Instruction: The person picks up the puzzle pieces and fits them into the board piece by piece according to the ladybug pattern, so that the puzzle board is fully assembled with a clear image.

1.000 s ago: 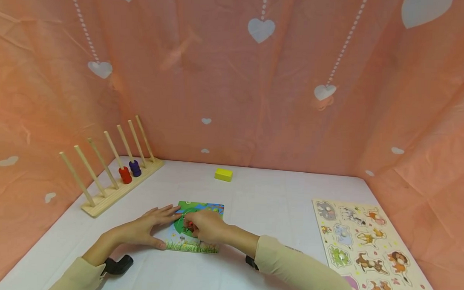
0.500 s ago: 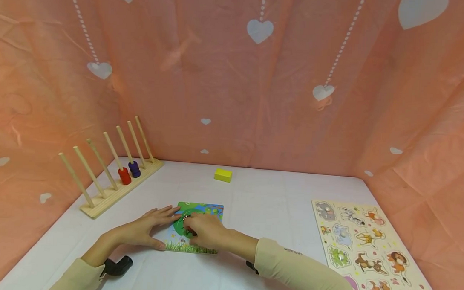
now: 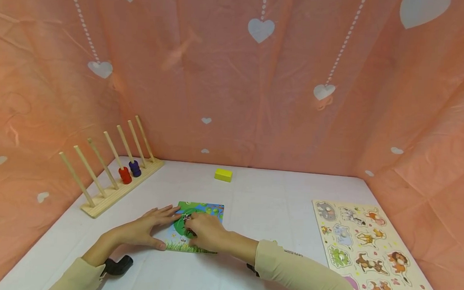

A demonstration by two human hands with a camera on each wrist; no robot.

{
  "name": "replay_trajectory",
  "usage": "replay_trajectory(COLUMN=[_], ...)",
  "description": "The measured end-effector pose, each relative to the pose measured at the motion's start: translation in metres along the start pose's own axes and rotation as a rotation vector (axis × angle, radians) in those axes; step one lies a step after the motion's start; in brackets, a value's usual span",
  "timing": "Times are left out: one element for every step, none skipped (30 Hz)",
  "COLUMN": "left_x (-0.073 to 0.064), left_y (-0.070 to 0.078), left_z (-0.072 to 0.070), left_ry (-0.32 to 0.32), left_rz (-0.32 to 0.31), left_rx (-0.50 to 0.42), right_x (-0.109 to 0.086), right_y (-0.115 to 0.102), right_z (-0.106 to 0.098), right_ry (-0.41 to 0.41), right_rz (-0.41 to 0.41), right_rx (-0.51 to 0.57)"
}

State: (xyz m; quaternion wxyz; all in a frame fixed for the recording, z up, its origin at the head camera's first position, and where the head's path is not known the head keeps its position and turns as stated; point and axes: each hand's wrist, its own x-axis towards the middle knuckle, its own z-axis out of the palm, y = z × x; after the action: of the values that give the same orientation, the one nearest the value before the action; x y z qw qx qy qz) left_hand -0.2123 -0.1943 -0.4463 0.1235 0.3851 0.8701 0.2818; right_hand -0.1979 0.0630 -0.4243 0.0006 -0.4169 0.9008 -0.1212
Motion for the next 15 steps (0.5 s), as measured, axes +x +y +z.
replay_trajectory(left_x=[0.000,0.000,0.000,0.001,0.001,0.001,0.001,0.001,0.001,0.001,0.001,0.001,0.001,0.001,0.001], left_y=[0.000,0.000,0.000,0.001,0.001,0.001,0.001,0.001,0.001,0.001,0.001,0.001,0.001,0.001,0.002], left_z=[0.000,0.000,0.000,0.000,0.000,0.000,0.000,0.000,-0.001,-0.001,-0.001,-0.001,-0.001,-0.001,-0.001], left_ry=[0.000,0.000,0.001,0.001,0.001,0.001,0.001,0.001,0.001,0.001,0.001,0.000,0.000,-0.001,-0.002], left_rz=[0.000,0.000,0.000,0.001,0.000,-0.001,-0.001,-0.002,-0.003,-0.004,-0.006,-0.006,-0.007,-0.008,-0.008], left_rx=[0.000,-0.001,-0.001,-0.001,0.001,0.002,0.004,0.004,0.005,0.006,0.008,0.008,0.008,0.008,0.008], right_x=[0.000,-0.001,-0.001,-0.001,-0.002,-0.003,-0.003,-0.004,-0.005,-0.006,-0.007,-0.009,-0.011,-0.013,-0.015], right_y=[0.000,0.000,0.001,0.001,0.001,0.002,0.002,0.003,0.003,0.003,0.004,0.004,0.004,0.004,0.004], right_z=[0.000,-0.001,-0.001,-0.002,-0.002,-0.003,-0.003,-0.003,-0.004,-0.004,-0.004,-0.004,-0.003,-0.003,-0.003], right_ry=[0.002,0.003,0.005,0.008,0.011,0.016,0.019,0.022,0.028,0.035,0.045,0.059,0.073,0.087,0.101], right_rz=[0.000,0.000,0.002,0.001,0.001,0.000,-0.003,-0.005,-0.012,-0.023,-0.038,-0.059,-0.082,-0.111,-0.145], right_rx=[0.005,0.012,0.022,0.031,0.039,0.042,0.046,0.048,0.046,0.044,0.038,0.029,0.011,-0.016,-0.046])
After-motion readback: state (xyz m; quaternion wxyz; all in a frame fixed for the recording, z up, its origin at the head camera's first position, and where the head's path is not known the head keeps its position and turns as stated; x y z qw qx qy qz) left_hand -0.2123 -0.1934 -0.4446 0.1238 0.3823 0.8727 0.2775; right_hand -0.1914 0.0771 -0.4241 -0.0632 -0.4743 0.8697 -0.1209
